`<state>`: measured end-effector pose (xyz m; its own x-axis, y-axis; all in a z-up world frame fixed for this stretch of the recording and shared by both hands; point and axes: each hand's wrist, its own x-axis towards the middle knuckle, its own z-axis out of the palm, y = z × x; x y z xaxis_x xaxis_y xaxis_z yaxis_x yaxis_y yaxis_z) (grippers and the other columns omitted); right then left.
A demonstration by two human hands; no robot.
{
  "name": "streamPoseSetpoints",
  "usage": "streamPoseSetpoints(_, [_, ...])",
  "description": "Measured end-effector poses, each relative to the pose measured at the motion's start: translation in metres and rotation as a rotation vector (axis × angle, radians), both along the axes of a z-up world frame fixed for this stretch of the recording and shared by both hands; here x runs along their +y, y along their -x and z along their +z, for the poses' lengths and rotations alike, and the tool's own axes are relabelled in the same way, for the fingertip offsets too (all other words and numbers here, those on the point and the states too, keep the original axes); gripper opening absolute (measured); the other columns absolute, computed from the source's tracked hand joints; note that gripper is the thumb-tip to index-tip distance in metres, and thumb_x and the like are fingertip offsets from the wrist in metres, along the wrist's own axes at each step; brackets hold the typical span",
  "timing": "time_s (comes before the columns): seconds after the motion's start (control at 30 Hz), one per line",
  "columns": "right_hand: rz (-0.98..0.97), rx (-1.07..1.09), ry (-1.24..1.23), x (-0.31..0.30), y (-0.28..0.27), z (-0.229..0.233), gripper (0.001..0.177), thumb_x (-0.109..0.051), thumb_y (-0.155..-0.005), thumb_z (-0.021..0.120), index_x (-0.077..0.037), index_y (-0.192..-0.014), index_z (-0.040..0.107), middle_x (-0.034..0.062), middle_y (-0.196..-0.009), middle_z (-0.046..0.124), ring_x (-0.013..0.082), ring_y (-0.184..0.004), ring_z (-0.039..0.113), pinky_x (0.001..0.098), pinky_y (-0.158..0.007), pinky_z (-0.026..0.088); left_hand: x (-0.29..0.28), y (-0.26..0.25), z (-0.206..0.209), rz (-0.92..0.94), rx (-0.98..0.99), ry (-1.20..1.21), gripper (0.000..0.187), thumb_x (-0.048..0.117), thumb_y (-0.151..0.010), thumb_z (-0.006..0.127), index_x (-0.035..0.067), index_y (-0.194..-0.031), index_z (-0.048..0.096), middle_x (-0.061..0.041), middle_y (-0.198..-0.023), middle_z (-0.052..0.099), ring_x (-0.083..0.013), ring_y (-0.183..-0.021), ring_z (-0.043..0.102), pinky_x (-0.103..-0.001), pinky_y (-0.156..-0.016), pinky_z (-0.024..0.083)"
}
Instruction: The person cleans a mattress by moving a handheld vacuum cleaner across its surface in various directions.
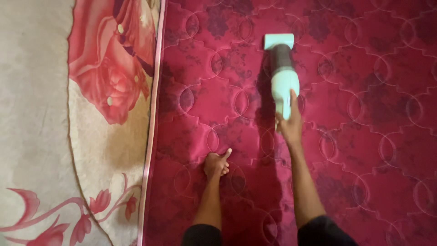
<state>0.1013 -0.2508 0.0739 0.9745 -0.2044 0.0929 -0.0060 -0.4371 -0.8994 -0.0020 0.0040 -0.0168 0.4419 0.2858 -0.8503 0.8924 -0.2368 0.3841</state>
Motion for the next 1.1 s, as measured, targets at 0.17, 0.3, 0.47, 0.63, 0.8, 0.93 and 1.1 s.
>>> streamPoseSetpoints(0.17, [-0.12,0.333,-0.044,-0.008,0.07,0.02,0.092,0.001,-0.086,0.066,-0.033,-0.162,0.026,0.0208,-0.145,0.059,0.0198,-0.066,0.069,0.0339,-0.053,0.059,-0.004,0.001,0.0,0.034,-0.036,0.0,0.069,0.06,-0.082,0.08,-0.003,-0.061,0.06,-0.012,-0.051,0.06,-0.0201,-0.036,0.055,-0.033,-0.034,0.041])
streamPoseSetpoints(0.3, [-0.222,0.499,-0.094,-0.006,0.082,0.032,0.087,-0.006,-0.09,0.063,-0.036,-0.163,0.027,0.0159,-0.148,0.06,0.0298,-0.071,0.07,0.0423,-0.06,0.06,-0.002,-0.001,0.002,-0.002,0.025,-0.02,0.069,0.061,-0.083,0.079,-0.002,-0.061,0.061,-0.013,-0.051,0.061,-0.0194,-0.036,0.054,-0.032,-0.034,0.041])
streamPoseSetpoints(0.47, [-0.078,0.021,0.137,-0.023,0.042,-0.014,0.081,-0.008,-0.095,0.068,-0.018,-0.165,0.028,0.0236,-0.157,0.049,0.038,-0.142,0.048,0.0521,-0.114,0.041,-0.004,-0.002,0.003,0.018,-0.011,0.009,0.069,0.06,-0.083,0.08,-0.004,-0.063,0.061,-0.014,-0.051,0.062,-0.02,-0.036,0.055,-0.033,-0.034,0.041])
streamPoseSetpoints(0.63, [-0.009,-0.127,0.086,-0.049,-0.052,-0.026,0.084,0.001,-0.091,0.069,-0.012,-0.164,0.029,0.0238,-0.162,0.046,0.0362,-0.148,0.045,0.0471,-0.12,0.039,-0.002,-0.003,0.006,-0.063,0.033,-0.027,0.069,0.063,-0.084,0.075,-0.002,-0.065,0.066,-0.014,-0.052,0.065,-0.019,-0.037,0.057,-0.032,-0.038,0.045])
streamPoseSetpoints(0.8, [-0.143,0.293,-0.179,-0.043,-0.094,0.016,0.093,0.004,-0.082,0.058,-0.025,-0.165,0.027,0.0155,-0.152,0.057,0.0439,-0.099,0.066,0.0533,-0.08,0.051,0.0,-0.002,0.002,-0.045,-0.011,-0.008,0.069,0.063,-0.083,0.076,-0.002,-0.064,0.065,-0.014,-0.052,0.065,-0.0193,-0.038,0.058,-0.032,-0.038,0.046])
streamPoseSetpoints(0.93, [-0.044,0.091,-0.037,-0.056,-0.076,-0.001,0.092,0.003,-0.083,0.064,-0.02,-0.165,0.029,0.0205,-0.151,0.056,0.033,-0.118,0.062,0.0443,-0.094,0.052,-0.001,-0.001,-0.001,0.01,0.0,0.015,0.071,0.063,-0.083,0.078,-0.003,-0.062,0.062,-0.016,-0.051,0.062,-0.0206,-0.036,0.055,-0.033,-0.035,0.043])
streamPoseSetpoints(1.1, [0.047,0.007,0.025,-0.046,0.034,-0.014,0.077,-0.005,-0.09,0.059,-0.013,-0.163,0.033,0.0223,-0.137,0.065,0.0301,-0.124,0.064,0.0389,-0.107,0.05,-0.001,0.005,-0.009,0.012,-0.054,0.012,0.071,0.064,-0.08,0.079,-0.002,-0.06,0.06,-0.014,-0.05,0.062,-0.02,-0.035,0.054,-0.033,-0.034,0.041])
